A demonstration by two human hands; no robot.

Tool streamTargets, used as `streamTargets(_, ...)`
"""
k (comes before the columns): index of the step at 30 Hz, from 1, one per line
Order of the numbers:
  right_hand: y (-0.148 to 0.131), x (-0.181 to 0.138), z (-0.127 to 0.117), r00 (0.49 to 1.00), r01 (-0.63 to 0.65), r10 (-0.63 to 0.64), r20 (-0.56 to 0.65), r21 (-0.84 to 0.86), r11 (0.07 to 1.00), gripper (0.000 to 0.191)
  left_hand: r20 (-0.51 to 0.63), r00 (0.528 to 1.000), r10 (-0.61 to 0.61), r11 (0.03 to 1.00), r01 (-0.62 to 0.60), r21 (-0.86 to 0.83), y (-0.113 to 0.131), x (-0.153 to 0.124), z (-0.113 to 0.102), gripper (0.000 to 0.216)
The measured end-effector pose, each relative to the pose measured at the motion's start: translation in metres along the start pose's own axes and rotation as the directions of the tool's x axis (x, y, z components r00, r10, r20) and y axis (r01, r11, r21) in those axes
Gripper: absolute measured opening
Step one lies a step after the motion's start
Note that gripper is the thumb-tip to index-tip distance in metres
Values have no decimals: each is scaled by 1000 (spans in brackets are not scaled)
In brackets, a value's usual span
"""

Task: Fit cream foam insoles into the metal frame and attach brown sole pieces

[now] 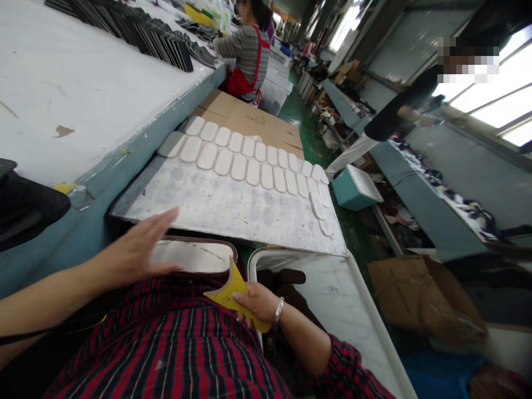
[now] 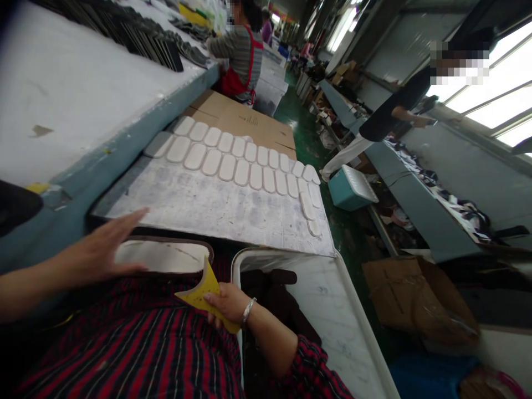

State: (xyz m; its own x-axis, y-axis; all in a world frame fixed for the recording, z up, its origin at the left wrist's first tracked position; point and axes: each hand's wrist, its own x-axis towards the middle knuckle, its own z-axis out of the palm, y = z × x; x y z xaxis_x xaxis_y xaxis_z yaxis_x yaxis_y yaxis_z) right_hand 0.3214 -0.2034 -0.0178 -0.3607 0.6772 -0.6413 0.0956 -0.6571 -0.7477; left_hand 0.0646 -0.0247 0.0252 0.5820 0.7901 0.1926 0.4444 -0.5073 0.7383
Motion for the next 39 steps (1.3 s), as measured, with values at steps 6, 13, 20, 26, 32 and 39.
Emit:
streamTargets(6, -3, 15, 14, 994, 11, -14, -108, -30, 999, 31, 583, 805, 108, 879, -352, 323, -5, 14, 61, 126)
streamTargets(13, -13, 30, 22, 995, 13, -9, -94, 44, 999, 28, 577, 809, 113, 860, -371, 351, -3, 6, 61, 128)
streamTargets(20, -20, 36, 21, 993, 8, -10, -115, -14, 1000, 31, 573, 813, 104, 883, -340, 323, -4, 13, 60, 130)
streamTargets(26, -28, 36, 19, 995, -41, 43, -87, 31, 999, 32, 576, 807, 128, 885, -355, 301, -1, 15, 55, 127)
streamTargets(32, -28, 36, 12, 999, -34, 35, -17, 48, 998, 38, 569, 804, 169, 876, -387, 286, -2, 16, 52, 126)
streamTargets(39, -14, 26, 24, 997, 10, -16, -69, -75, 997, 34, 651, 759, 27, 853, -357, 381, -11, 13, 38, 129)
